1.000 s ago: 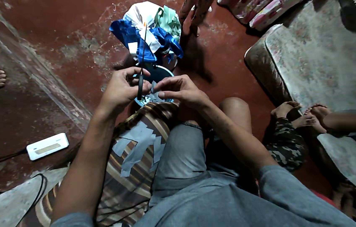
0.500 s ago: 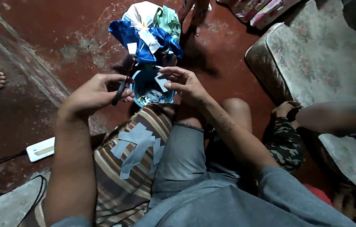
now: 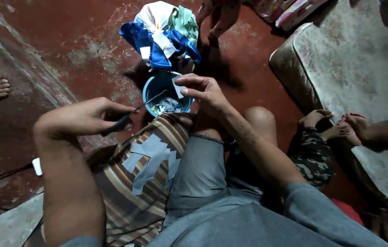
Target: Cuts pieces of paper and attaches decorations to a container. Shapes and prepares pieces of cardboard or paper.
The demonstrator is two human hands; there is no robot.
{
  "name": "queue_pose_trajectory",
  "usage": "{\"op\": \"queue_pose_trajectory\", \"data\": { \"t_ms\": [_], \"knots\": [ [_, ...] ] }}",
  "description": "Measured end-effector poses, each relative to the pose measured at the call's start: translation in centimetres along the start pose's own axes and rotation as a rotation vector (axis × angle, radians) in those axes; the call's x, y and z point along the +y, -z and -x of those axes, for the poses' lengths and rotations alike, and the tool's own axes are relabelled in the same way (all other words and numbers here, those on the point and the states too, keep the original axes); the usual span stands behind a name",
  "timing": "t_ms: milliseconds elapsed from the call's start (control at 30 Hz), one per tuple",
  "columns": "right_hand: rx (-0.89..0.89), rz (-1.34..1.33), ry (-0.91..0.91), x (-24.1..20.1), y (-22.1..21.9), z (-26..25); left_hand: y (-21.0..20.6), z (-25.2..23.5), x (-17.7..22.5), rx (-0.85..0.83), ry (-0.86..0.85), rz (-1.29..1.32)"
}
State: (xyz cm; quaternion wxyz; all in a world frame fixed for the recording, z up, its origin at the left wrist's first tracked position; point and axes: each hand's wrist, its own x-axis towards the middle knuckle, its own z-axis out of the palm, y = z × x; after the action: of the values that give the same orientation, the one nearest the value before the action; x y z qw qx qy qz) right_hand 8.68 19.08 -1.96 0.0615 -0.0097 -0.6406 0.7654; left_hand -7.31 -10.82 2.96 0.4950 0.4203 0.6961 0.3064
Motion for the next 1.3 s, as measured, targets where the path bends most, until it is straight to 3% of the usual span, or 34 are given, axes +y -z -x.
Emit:
{"op": "queue_pose_trajectory", "data": {
  "t_ms": [367,1300],
  "knots": [
    [-0.135,0.136,0.034,0.1,-0.1,0.0,-2.0,-3.2,0.7,-0.078,-0.142,0.039],
    [-0.191,0.002,-0.125,-0.4,0.0,0.2,-2.9,-4.3,0.6,-0.126,-0.164,0.173]
  ]
}}
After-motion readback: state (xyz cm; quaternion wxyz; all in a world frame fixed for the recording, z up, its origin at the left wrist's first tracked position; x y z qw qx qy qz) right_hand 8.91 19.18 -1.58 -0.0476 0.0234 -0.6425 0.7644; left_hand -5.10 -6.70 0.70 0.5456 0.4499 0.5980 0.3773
